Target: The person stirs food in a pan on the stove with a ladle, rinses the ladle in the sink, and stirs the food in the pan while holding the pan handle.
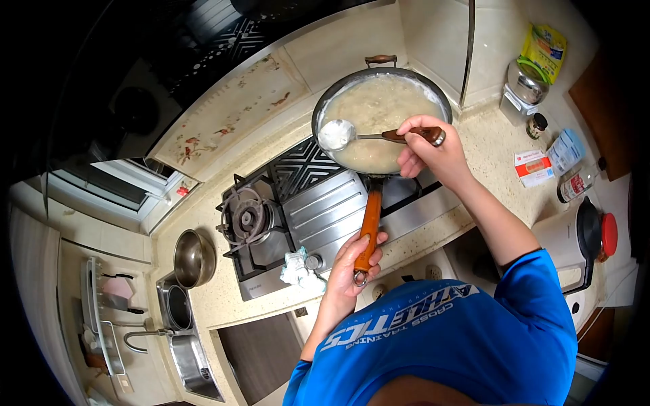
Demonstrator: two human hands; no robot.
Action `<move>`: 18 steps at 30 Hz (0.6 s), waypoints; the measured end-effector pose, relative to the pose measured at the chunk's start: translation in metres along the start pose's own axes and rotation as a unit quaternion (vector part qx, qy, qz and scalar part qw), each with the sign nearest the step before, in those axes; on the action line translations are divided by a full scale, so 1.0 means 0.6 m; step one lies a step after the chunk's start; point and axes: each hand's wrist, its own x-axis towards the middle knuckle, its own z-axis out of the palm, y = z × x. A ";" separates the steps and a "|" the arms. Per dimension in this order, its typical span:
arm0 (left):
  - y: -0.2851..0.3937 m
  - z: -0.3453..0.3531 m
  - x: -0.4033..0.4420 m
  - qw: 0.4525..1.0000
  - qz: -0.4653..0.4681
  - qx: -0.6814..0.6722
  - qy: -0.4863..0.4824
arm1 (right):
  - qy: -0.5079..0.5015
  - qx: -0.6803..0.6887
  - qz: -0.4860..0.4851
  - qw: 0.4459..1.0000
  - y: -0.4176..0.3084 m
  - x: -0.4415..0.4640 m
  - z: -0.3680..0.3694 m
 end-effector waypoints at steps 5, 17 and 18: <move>-0.005 -0.025 0.006 0.999 -0.021 -0.036 -0.027 | 0.000 -0.023 -0.016 1.000 0.005 0.039 0.010; -0.008 -0.029 0.008 0.997 -0.020 -0.061 -0.053 | 0.021 -0.049 -0.037 0.998 0.017 0.112 0.017; -0.008 -0.030 0.008 0.997 -0.020 -0.060 -0.054 | 0.021 -0.050 -0.038 0.998 0.019 0.116 0.018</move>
